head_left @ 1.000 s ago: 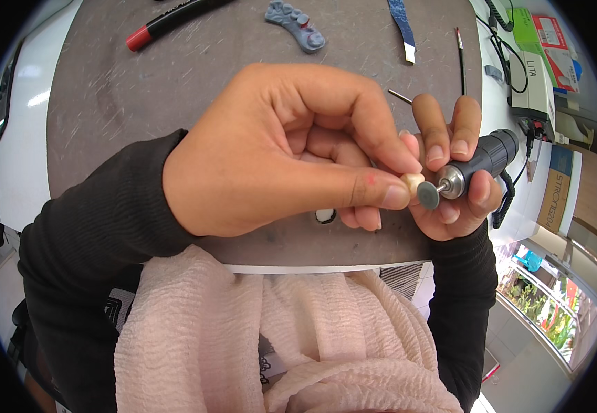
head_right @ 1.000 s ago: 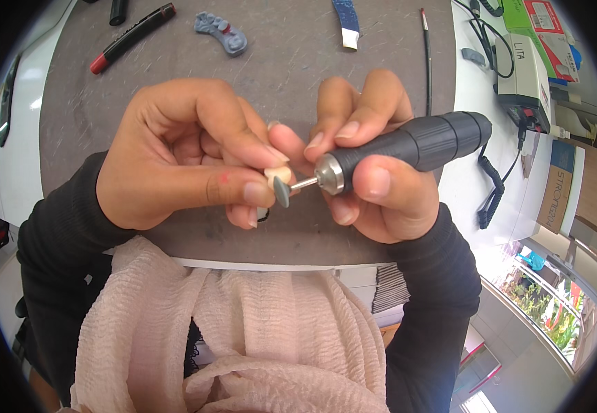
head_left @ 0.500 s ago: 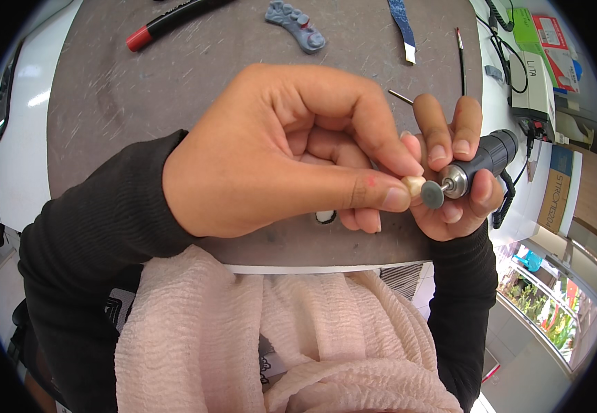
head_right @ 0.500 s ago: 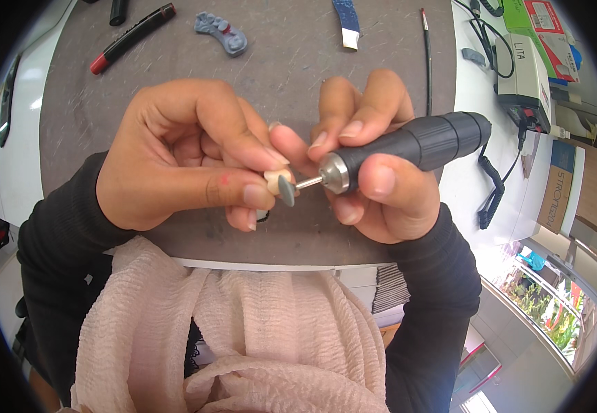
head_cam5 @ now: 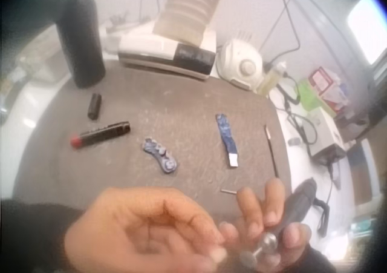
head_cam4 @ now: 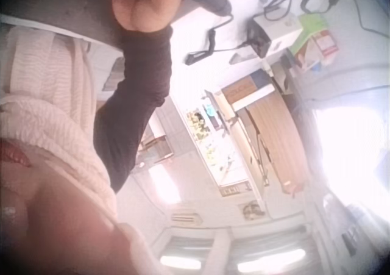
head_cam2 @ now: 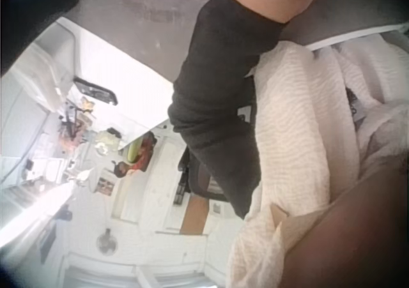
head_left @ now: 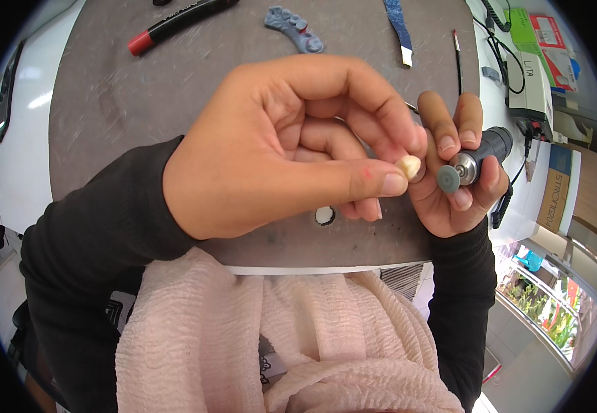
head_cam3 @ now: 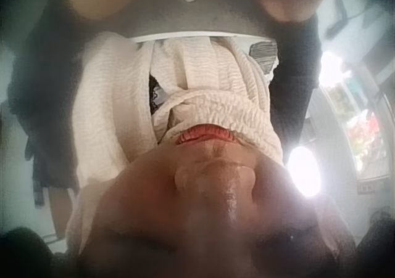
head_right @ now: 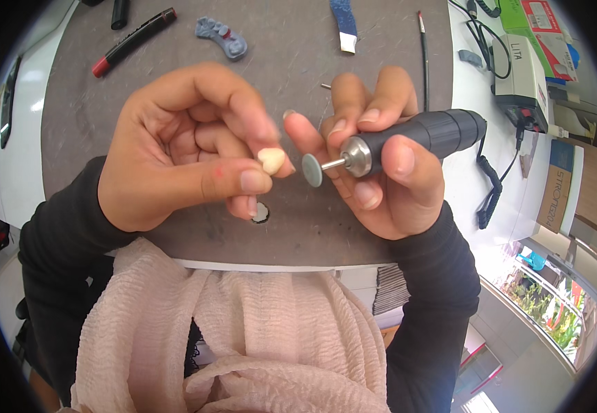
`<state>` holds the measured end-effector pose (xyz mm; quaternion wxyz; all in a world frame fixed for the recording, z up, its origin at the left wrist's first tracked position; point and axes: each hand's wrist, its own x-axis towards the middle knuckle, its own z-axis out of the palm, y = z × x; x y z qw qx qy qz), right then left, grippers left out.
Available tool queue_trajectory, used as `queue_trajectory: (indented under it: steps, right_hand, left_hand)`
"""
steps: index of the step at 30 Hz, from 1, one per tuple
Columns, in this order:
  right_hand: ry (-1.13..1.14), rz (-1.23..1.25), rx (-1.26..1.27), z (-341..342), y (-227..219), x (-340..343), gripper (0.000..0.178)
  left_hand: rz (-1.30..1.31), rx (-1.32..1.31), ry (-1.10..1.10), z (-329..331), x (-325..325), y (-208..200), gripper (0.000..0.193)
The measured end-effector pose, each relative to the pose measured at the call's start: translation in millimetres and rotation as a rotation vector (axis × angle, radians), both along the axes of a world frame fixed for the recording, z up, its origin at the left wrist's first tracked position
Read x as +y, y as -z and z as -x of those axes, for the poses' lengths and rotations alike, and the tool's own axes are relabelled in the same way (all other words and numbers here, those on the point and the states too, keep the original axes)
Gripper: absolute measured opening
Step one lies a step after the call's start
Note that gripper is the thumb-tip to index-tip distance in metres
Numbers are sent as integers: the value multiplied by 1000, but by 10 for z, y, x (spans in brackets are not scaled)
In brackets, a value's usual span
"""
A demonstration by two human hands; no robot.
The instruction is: The person applies red paint to a small blue dental mold using a fine brush, then removes a small yellow tooth-shaped piece from the mold. They use a rotary tool to grind and shape the yellow piece, repeatedly inspecting it between grinding sessions.
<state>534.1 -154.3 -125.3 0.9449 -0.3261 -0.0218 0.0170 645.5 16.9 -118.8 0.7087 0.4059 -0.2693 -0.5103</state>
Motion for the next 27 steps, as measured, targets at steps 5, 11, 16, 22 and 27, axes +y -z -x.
queue_trajectory:
  steps: [5,11,16,22,27]
  right_hand:
    - [18,67,7,-22,19,-3,19]
    - [38,129,0,-14,-9,22,26]
    - [32,112,-5,-32,25,62,21]
    - [-4,142,55,-25,-1,72,27]
    - [-12,65,7,-22,86,77,21]
  left_hand:
    - [59,-71,3,-3,4,54,21]
    - [24,-73,-43,5,10,30,17]
    - [-52,-84,-55,23,21,8,17]
    - [31,-159,-74,81,53,9,19]
    - [101,-217,-102,104,50,64,20]
